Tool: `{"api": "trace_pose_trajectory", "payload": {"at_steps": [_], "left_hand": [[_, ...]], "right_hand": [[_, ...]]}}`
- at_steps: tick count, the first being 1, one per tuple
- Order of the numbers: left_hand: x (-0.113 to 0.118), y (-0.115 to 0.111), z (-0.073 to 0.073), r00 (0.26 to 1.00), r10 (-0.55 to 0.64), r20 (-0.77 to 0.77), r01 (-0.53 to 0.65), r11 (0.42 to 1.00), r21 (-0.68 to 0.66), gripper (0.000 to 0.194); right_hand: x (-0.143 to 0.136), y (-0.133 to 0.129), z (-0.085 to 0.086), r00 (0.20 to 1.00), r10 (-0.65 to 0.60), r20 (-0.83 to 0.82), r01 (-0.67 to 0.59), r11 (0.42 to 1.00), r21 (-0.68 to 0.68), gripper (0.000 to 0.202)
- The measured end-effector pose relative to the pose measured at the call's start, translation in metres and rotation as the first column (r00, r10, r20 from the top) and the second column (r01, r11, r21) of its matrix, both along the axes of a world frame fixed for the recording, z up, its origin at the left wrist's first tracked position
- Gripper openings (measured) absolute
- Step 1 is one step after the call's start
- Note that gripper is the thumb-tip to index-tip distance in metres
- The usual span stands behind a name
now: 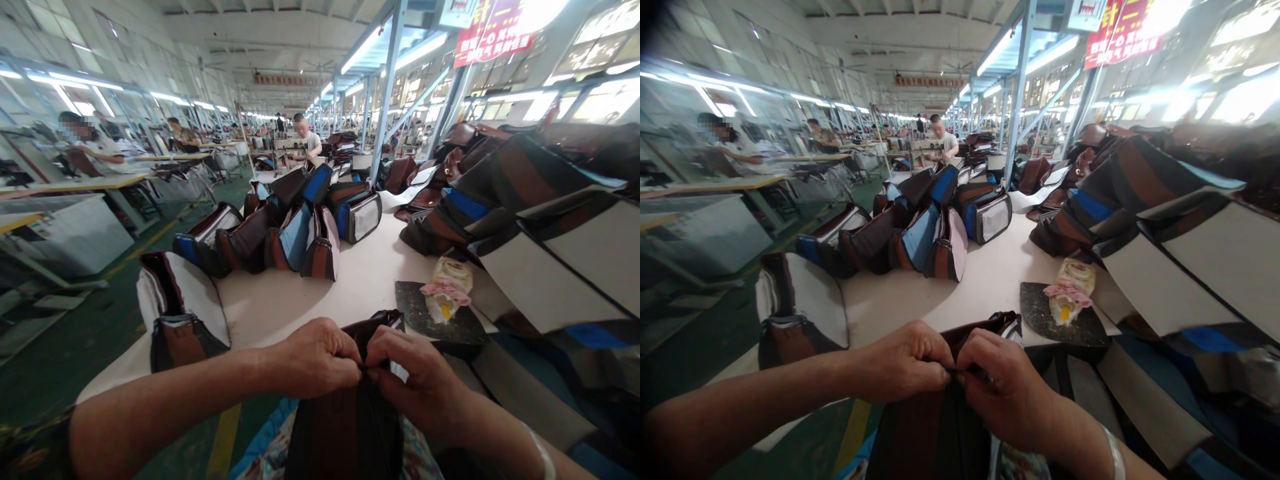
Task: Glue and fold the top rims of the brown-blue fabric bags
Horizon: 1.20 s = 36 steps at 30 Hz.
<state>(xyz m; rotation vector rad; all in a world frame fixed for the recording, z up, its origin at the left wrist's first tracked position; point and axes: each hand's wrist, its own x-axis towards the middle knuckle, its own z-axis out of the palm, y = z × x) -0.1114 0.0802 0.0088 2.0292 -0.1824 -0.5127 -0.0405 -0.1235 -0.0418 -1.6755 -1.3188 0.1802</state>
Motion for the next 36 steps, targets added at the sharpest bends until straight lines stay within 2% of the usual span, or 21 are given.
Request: {"api": "trace_pose_trajectory", "payload": {"at_steps": [3,6,9,11,13,15,16,18,20,22,24,28,30,33,36], "left_hand": [[0.002,0.005,0.001,0.995,0.003,-0.099,-0.011,0.997,-0.082,0.023],[0.004,0.007,-0.003,0.988,-0.007,-0.155,-0.009,0.994,-0.104,0.040],[0.003,0.008,-0.006,0.988,-0.088,-0.123,0.085,0.996,-0.030,0.033],[0.001,0.007,-0.006,0.989,-0.140,-0.048,0.141,0.990,0.021,0.026],[-0.001,0.005,-0.005,0.983,-0.181,0.039,0.179,0.983,0.044,0.024],[-0.003,0.002,-0.003,0.970,-0.215,0.113,0.210,0.976,0.050,0.026],[-0.004,0.001,-0.002,0.964,-0.226,0.141,0.220,0.974,0.052,0.028],[-0.006,-0.001,-0.001,0.953,-0.240,0.186,0.232,0.971,0.062,0.034],[-0.006,-0.001,-0.002,0.946,-0.244,0.212,0.232,0.969,0.081,0.038],[-0.007,0.002,-0.003,0.957,-0.227,0.180,0.216,0.973,0.078,0.038],[-0.006,0.008,-0.001,0.977,-0.196,0.081,0.195,0.981,0.022,0.043],[0.000,0.020,0.011,0.975,-0.208,-0.082,0.195,0.970,-0.147,0.064],[0.003,0.025,0.018,0.968,-0.235,-0.085,0.228,0.969,-0.091,0.061],[0.007,0.030,0.023,0.943,-0.333,-0.020,0.334,0.938,0.096,0.046],[0.008,0.031,0.021,0.906,-0.424,0.017,0.418,0.898,0.137,0.038]], "right_hand": [[-0.003,-0.004,-0.005,0.969,0.060,0.239,-0.068,0.997,0.023,0.021],[-0.006,-0.008,-0.006,0.885,0.073,0.460,-0.079,0.997,-0.006,0.024],[-0.010,-0.013,-0.005,0.807,0.094,0.583,-0.114,0.994,-0.002,0.023],[-0.011,-0.017,-0.005,0.870,0.116,0.479,-0.135,0.991,0.006,0.022],[-0.009,-0.018,-0.005,0.978,0.091,0.188,-0.100,0.994,0.040,0.020],[-0.004,-0.017,-0.002,0.993,0.053,-0.104,-0.051,0.999,0.017,0.018],[0.000,-0.016,0.000,0.982,0.062,-0.179,-0.067,0.997,-0.024,0.018],[0.006,-0.011,0.004,0.967,0.137,-0.216,-0.169,0.976,-0.138,0.022],[0.009,-0.007,0.006,0.955,0.223,-0.196,-0.261,0.946,-0.193,0.029],[0.008,-0.004,0.006,0.959,0.233,-0.159,-0.260,0.950,-0.173,0.033],[0.005,-0.005,0.003,0.965,0.210,-0.155,-0.231,0.965,-0.127,0.032],[0.002,-0.008,0.000,0.909,0.207,-0.361,-0.257,0.962,-0.096,0.036],[0.003,-0.008,0.004,0.865,0.189,-0.465,-0.270,0.956,-0.113,0.039],[0.004,-0.006,0.011,0.842,0.135,-0.522,-0.277,0.939,-0.204,0.043],[0.002,0.000,0.015,0.852,0.127,-0.508,-0.292,0.921,-0.260,0.044]]}}
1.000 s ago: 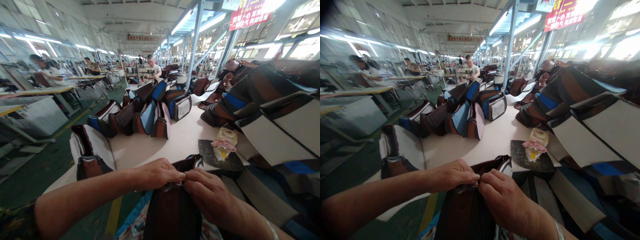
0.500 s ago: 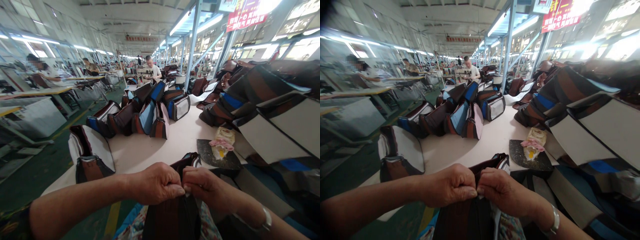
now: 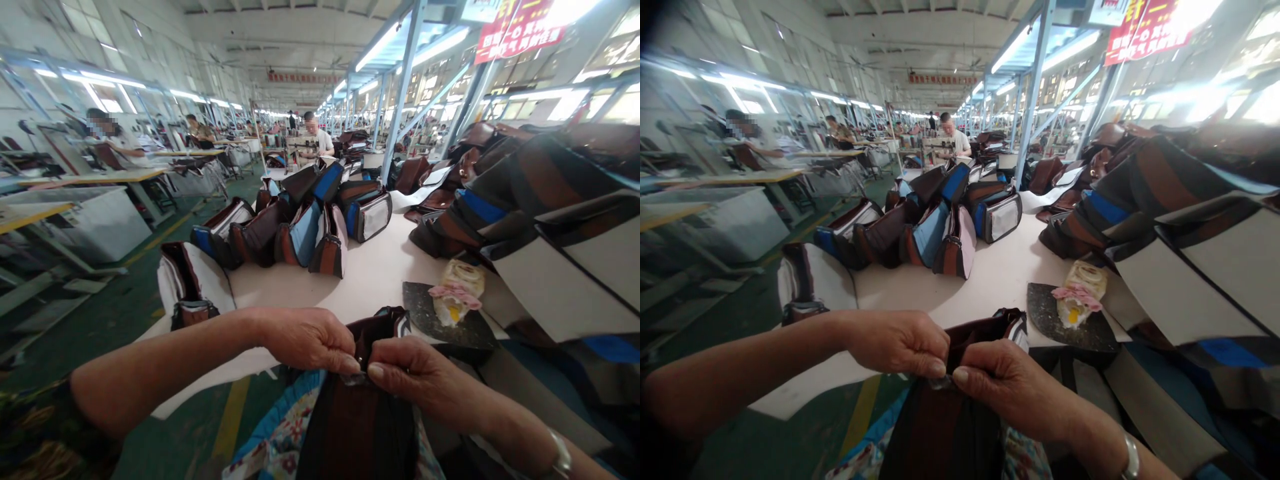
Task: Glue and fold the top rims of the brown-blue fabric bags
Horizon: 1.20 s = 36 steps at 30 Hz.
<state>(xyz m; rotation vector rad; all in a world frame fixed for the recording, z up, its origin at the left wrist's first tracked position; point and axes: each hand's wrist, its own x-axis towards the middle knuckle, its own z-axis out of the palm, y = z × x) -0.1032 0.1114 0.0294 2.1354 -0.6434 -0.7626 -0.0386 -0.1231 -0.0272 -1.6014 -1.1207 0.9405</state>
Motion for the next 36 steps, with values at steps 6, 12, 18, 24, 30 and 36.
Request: {"api": "trace_pose_trajectory", "payload": {"at_steps": [6,12,18,24,30,36], "left_hand": [[-0.009,-0.008,-0.008,0.973,-0.040,0.226,0.044,0.999,-0.015,0.034],[-0.008,-0.002,0.002,0.929,-0.047,0.368,0.052,0.999,-0.005,0.033],[0.033,0.044,0.004,0.909,-0.030,0.417,-0.010,0.996,0.093,0.041],[0.056,0.057,0.015,0.897,0.057,0.439,-0.173,0.958,0.230,0.051],[0.011,-0.029,-0.032,0.827,0.115,0.551,-0.228,0.963,0.142,0.048],[0.022,-0.034,-0.074,0.662,0.431,0.613,-0.449,0.883,-0.135,0.050]], "right_hand": [[-0.017,0.011,-0.008,0.970,-0.160,0.185,0.165,0.986,-0.016,0.032],[0.025,-0.011,-0.010,0.984,-0.015,0.179,0.002,0.997,0.075,0.043],[0.081,-0.032,-0.033,0.727,0.155,0.669,0.005,0.973,-0.231,0.034],[0.059,-0.012,-0.044,0.683,0.205,0.701,-0.008,0.962,-0.273,0.021],[0.034,0.022,-0.012,0.742,0.196,0.641,-0.059,0.972,-0.229,0.010],[0.054,0.027,0.035,0.883,0.264,0.388,-0.173,0.952,-0.253,0.028]]}}
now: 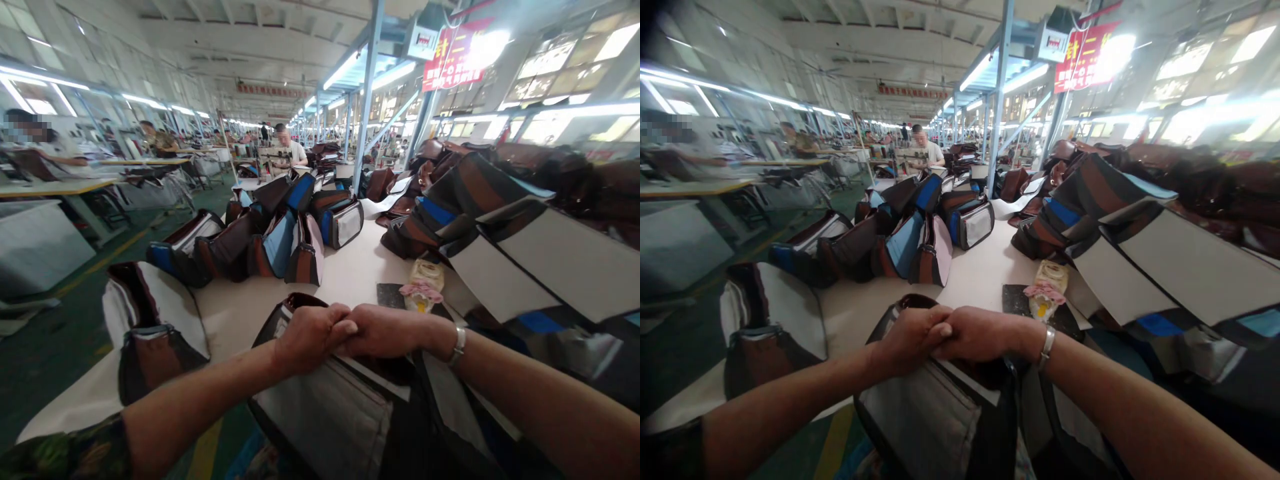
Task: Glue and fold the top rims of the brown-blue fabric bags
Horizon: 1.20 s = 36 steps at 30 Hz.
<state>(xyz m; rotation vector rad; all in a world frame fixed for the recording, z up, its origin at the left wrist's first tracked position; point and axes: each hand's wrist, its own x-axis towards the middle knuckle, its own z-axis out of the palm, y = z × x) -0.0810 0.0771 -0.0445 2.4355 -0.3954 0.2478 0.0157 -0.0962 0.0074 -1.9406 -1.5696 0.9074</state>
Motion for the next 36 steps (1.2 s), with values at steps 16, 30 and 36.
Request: {"api": "trace_pose_trajectory", "payload": {"at_steps": [16,30,36], "left_hand": [[-0.008,0.012,0.052,0.767,-0.574,-0.288,0.536,0.819,-0.204,0.052],[-0.012,-0.001,0.063,0.771,-0.450,-0.451,0.285,0.877,-0.387,0.034],[-0.010,-0.002,0.063,0.781,-0.465,-0.416,0.346,0.878,-0.332,0.024]], "right_hand": [[-0.040,-0.062,-0.026,0.913,-0.185,-0.364,0.297,0.913,0.280,0.026],[-0.049,-0.064,-0.006,0.902,-0.302,-0.309,0.355,0.926,0.130,0.041],[-0.055,-0.053,-0.003,0.861,-0.372,-0.346,0.433,0.894,0.117,0.037]]}}
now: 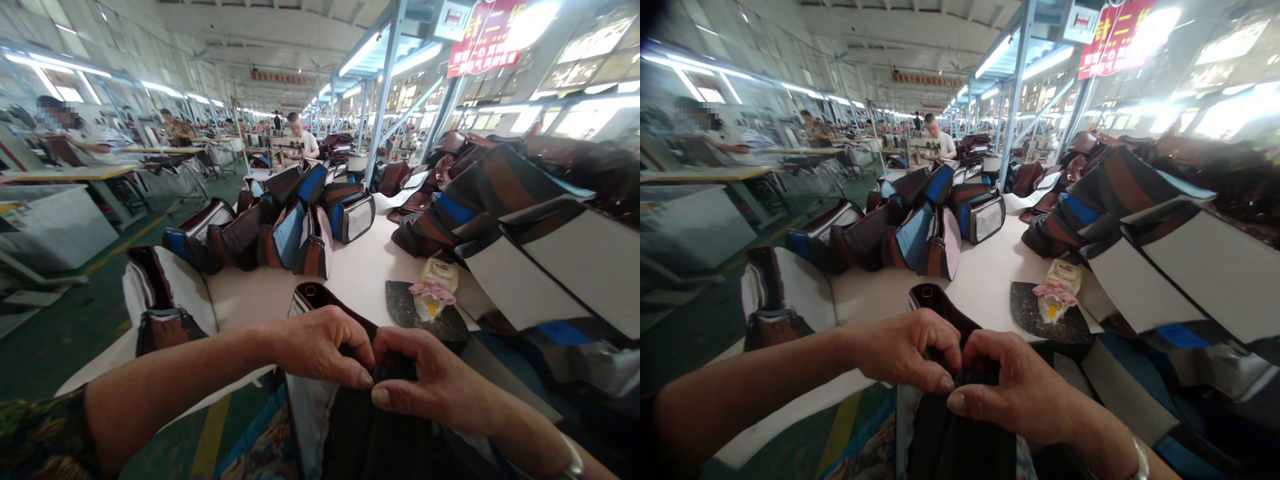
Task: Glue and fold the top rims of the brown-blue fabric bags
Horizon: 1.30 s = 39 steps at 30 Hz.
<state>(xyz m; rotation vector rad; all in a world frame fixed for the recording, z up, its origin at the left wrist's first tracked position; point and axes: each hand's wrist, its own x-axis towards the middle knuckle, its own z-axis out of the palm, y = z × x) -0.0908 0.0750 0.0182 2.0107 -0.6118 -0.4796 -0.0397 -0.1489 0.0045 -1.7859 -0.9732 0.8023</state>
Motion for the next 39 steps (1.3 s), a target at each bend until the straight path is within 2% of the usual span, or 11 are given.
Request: {"api": "trace_pose_trajectory", "payload": {"at_steps": [5,11,15,19,21,24,27,31,36,38,39], "left_hand": [[0.000,-0.001,-0.002,0.998,0.052,-0.045,-0.049,0.997,0.067,0.017],[0.000,-0.003,-0.006,0.996,0.079,-0.041,-0.075,0.993,0.086,0.018],[-0.003,-0.005,-0.010,0.989,0.035,0.147,-0.048,0.995,0.092,0.016],[-0.010,-0.005,-0.012,0.892,-0.022,0.452,-0.075,0.978,0.194,0.020],[-0.012,-0.002,-0.013,0.858,-0.055,0.511,-0.068,0.973,0.219,0.022],[-0.012,0.002,-0.012,0.895,-0.049,0.443,-0.026,0.987,0.162,0.025],[-0.009,0.004,-0.009,0.972,-0.017,0.235,0.005,0.999,0.050,0.024],[-0.004,0.003,-0.006,0.998,0.015,-0.061,-0.019,0.999,-0.050,0.024],[0.001,0.001,-0.012,0.985,-0.068,-0.156,0.081,0.994,0.078,0.039],[0.000,0.000,-0.015,0.982,-0.131,-0.137,0.141,0.988,0.064,0.038],[-0.002,-0.002,-0.017,0.984,-0.149,-0.098,0.155,0.987,0.052,0.037]], "right_hand": [[-0.001,0.004,-0.010,0.993,-0.017,-0.118,0.022,0.999,0.047,0.021],[-0.010,0.005,-0.022,0.995,-0.102,-0.016,0.103,0.985,0.138,0.010],[-0.017,0.007,-0.026,0.974,-0.223,-0.036,0.226,0.965,0.132,0.006],[-0.021,0.008,-0.032,0.957,-0.290,-0.001,0.287,0.946,0.151,0.003],[-0.023,0.009,-0.034,0.943,-0.316,0.102,0.290,0.934,0.211,0.004],[-0.026,0.009,-0.035,0.920,-0.300,0.251,0.218,0.926,0.308,0.010],[-0.028,0.005,-0.035,0.886,-0.222,0.408,0.066,0.930,0.362,0.015],[-0.028,0.000,-0.034,0.691,-0.161,0.705,-0.107,0.941,0.321,0.020],[-0.034,-0.002,-0.031,0.278,-0.099,0.956,-0.169,0.974,0.150,0.022],[-0.038,-0.006,-0.030,0.230,-0.084,0.970,-0.170,0.977,0.125,0.021],[-0.039,-0.010,-0.029,0.264,-0.096,0.960,-0.174,0.974,0.145,0.019]]}}
